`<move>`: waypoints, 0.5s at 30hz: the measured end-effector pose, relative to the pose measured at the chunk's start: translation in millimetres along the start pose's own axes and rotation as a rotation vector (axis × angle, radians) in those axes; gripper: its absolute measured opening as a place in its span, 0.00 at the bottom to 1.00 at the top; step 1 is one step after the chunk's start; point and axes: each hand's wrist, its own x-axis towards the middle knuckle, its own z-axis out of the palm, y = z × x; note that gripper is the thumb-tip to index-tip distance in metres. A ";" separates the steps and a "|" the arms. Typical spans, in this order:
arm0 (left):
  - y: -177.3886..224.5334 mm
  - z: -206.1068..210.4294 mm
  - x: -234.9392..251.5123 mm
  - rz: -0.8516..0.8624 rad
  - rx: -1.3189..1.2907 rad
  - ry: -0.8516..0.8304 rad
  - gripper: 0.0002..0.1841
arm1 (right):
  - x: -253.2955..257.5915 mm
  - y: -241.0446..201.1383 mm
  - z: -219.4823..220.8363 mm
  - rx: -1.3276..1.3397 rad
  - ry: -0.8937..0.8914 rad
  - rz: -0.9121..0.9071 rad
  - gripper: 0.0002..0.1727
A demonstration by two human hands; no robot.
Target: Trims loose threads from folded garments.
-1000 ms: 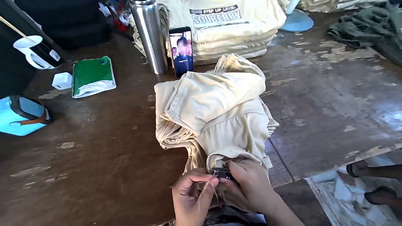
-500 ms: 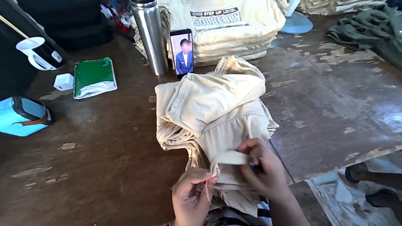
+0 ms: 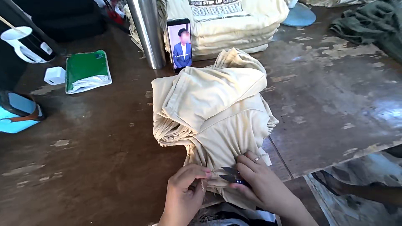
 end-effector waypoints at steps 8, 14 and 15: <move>1.9 8.2 2.8 0.172 0.425 -0.079 0.07 | -1.4 0.9 0.2 0.008 -0.009 0.002 0.33; 6.0 10.7 2.7 0.037 0.342 -0.115 0.02 | -0.7 0.2 0.4 -0.006 -0.011 -0.004 0.33; 7.6 10.1 1.2 0.007 0.299 -0.127 0.03 | -1.1 -0.3 0.8 -0.023 -0.008 -0.008 0.33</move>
